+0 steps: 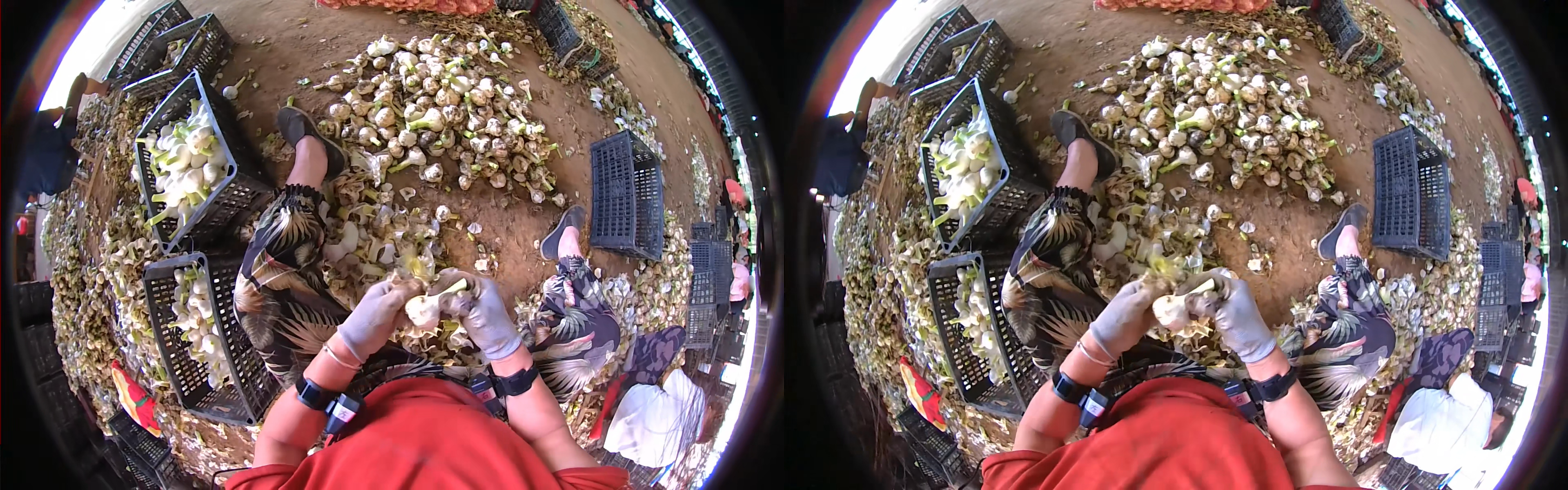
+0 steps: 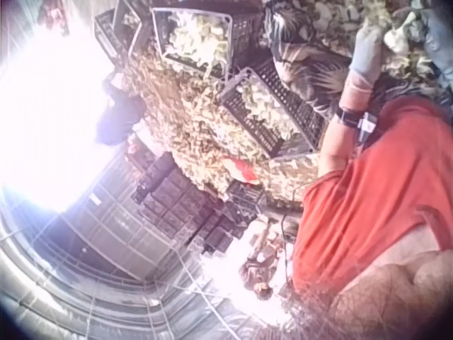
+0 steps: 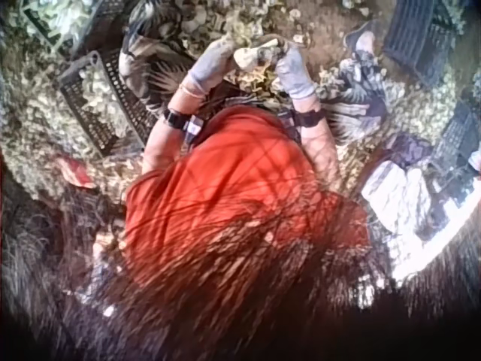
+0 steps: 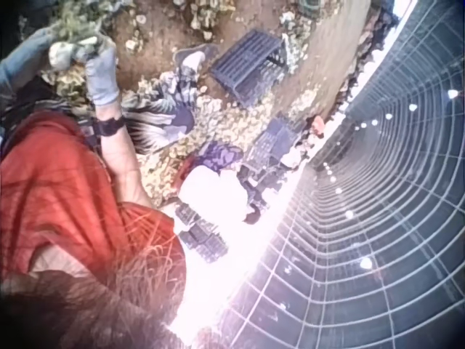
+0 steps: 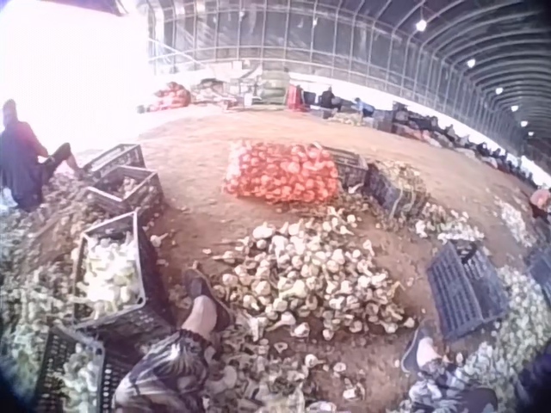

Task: The person sits on the ground in a large shed and peels garlic bulbs by hand. They remove the outer layers and trim the stems, placing the cleaned bulbs into a nearby crate.

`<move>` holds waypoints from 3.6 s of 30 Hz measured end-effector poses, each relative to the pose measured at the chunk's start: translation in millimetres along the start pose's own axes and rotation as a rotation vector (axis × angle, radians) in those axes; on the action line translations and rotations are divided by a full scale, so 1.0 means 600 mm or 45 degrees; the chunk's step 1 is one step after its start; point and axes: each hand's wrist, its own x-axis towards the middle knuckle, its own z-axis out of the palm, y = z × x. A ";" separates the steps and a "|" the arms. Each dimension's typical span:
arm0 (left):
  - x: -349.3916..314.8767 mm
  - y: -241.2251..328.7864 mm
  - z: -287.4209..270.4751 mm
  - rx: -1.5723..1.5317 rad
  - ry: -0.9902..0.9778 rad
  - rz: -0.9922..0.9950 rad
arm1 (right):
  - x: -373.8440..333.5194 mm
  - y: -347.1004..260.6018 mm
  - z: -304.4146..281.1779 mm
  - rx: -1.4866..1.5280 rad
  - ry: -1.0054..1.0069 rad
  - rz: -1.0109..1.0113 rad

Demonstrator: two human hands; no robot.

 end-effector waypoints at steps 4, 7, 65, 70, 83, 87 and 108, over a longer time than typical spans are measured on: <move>0.000 0.068 0.035 -0.374 0.495 -0.139 | 0.001 0.011 -0.020 0.373 0.258 0.166; -0.048 0.092 0.024 0.160 0.293 0.084 | 0.014 0.063 -0.074 0.715 0.481 0.227; -0.277 0.112 -0.241 0.945 1.864 0.259 | 0.111 0.072 -0.057 -0.197 0.419 0.182; -0.131 0.126 -0.134 0.344 1.329 0.168 | 0.216 0.194 -0.240 -0.537 0.755 0.158; 0.105 -0.111 -0.016 0.610 0.391 -0.356 | 0.397 0.305 -0.234 -0.836 0.585 -0.149; 0.111 -0.134 -0.007 0.438 0.440 -0.302 | 0.353 0.251 -0.203 -0.788 0.364 -0.145; -0.030 -0.004 -0.004 0.330 0.597 0.160 | 0.072 -0.018 0.102 -0.104 0.342 -0.287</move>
